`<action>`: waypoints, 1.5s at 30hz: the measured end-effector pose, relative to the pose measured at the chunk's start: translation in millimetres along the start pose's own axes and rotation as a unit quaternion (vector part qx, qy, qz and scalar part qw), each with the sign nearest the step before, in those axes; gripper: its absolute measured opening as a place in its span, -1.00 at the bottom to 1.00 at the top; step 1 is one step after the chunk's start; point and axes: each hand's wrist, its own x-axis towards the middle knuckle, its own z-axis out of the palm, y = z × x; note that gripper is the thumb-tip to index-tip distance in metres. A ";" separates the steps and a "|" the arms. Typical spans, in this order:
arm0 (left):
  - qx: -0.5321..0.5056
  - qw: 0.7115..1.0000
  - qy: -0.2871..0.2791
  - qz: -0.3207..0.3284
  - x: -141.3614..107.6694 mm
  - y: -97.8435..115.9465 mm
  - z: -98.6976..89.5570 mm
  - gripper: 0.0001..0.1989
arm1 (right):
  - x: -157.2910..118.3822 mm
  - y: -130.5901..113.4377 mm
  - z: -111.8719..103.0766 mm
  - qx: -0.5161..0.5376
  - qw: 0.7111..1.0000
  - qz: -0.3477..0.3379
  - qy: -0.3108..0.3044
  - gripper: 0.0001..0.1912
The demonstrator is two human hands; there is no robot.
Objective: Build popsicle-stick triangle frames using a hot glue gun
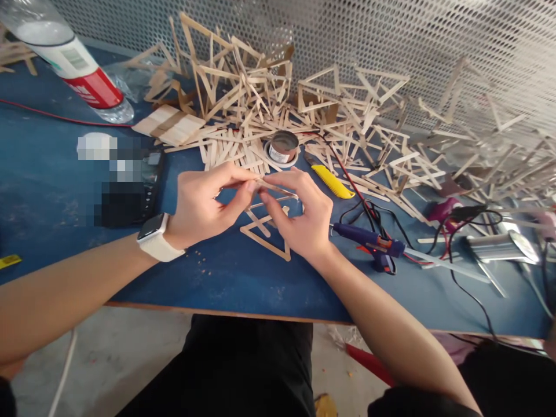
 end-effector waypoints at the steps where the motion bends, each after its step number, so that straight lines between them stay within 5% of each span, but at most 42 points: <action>1: 0.004 1.000 -0.001 -0.003 0.0 0.5 0.1 -0.92 | 0.7 -0.8 -0.1 -0.009 1.000 -0.011 0.007 -0.78; 27: 0.010 1.000 0.003 0.007 0.5 0.9 2.1 -0.92 | 2.9 -3.4 -3.8 -0.046 0.995 -0.087 0.035 -0.73; 35: 0.008 1.000 -0.002 0.003 -0.6 1.5 1.4 -0.92 | 2.3 -8.4 -2.6 -0.016 0.999 -0.030 0.038 -0.79; 45: 0.007 1.000 0.002 -0.001 -1.8 0.3 1.8 -0.92 | 3.7 -6.7 -4.2 -0.068 0.993 -0.092 0.040 -0.74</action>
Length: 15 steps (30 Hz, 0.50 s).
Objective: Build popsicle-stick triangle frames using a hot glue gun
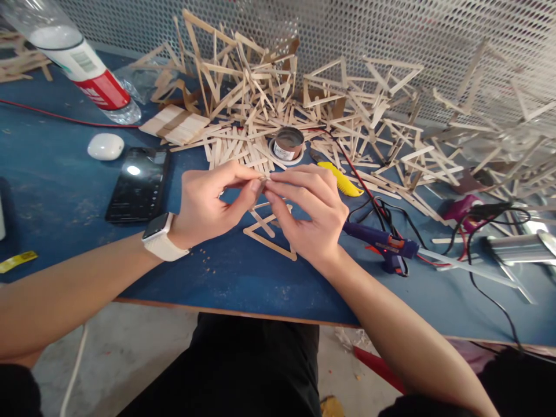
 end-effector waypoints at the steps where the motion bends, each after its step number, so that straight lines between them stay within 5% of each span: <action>1: 0.000 1.000 -0.001 -0.004 -0.4 0.2 0.2 -0.92 | 0.3 -0.2 -0.3 -0.006 1.000 0.001 -0.001 -0.74; 15: -0.007 1.000 -0.009 -0.004 -1.1 -0.5 0.4 -0.90 | 3.8 -5.1 -2.0 0.028 0.998 0.047 -0.040 -0.80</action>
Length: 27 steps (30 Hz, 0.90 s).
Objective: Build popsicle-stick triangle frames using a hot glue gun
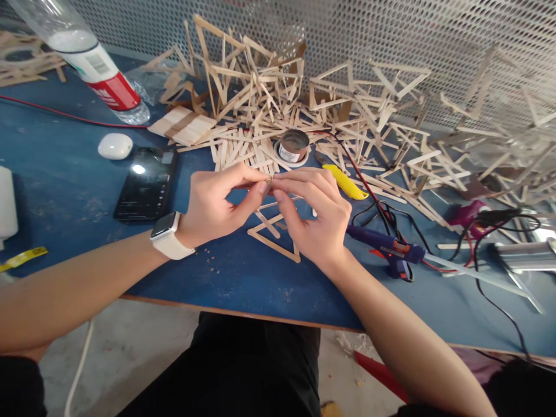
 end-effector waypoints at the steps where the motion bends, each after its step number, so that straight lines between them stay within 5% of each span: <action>1: 0.001 1.000 -0.001 -0.002 -0.4 0.1 0.0 -0.91 | 0.4 0.0 -0.6 -0.007 1.000 -0.002 -0.002 -0.80; 27: 0.056 0.998 -0.007 0.004 -3.1 6.3 -1.6 -0.90 | 1.3 -2.3 -8.9 -0.105 0.994 -0.031 -0.015 -0.80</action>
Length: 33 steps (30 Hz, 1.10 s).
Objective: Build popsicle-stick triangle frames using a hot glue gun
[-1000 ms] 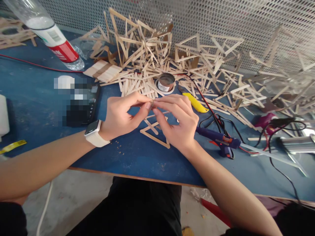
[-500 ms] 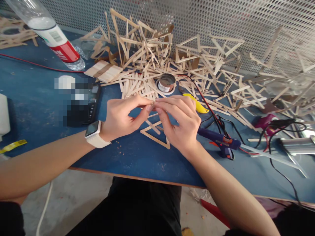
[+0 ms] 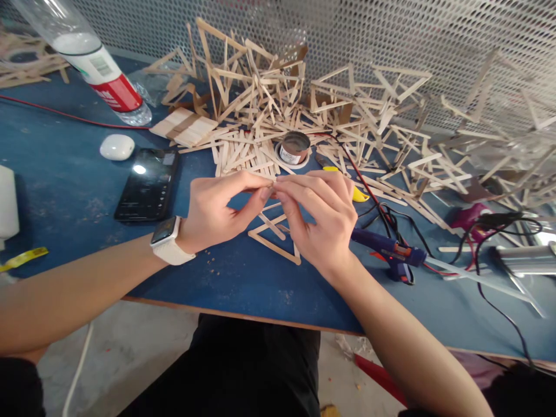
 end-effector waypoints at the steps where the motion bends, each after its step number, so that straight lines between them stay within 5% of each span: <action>1: 0.001 1.000 -0.001 -0.001 -0.1 0.1 0.0 -0.89 | -0.1 0.0 0.0 0.000 1.000 0.003 -0.002 -0.80; 21: -0.065 0.997 -0.005 -0.037 2.3 1.7 -1.2 -0.90 | -4.2 2.3 1.4 0.139 0.987 0.071 -0.039 -0.73; 33: -0.059 0.998 -0.013 -0.029 2.0 1.2 -0.4 -0.89 | -4.1 1.5 5.4 0.103 0.991 0.085 -0.028 -0.84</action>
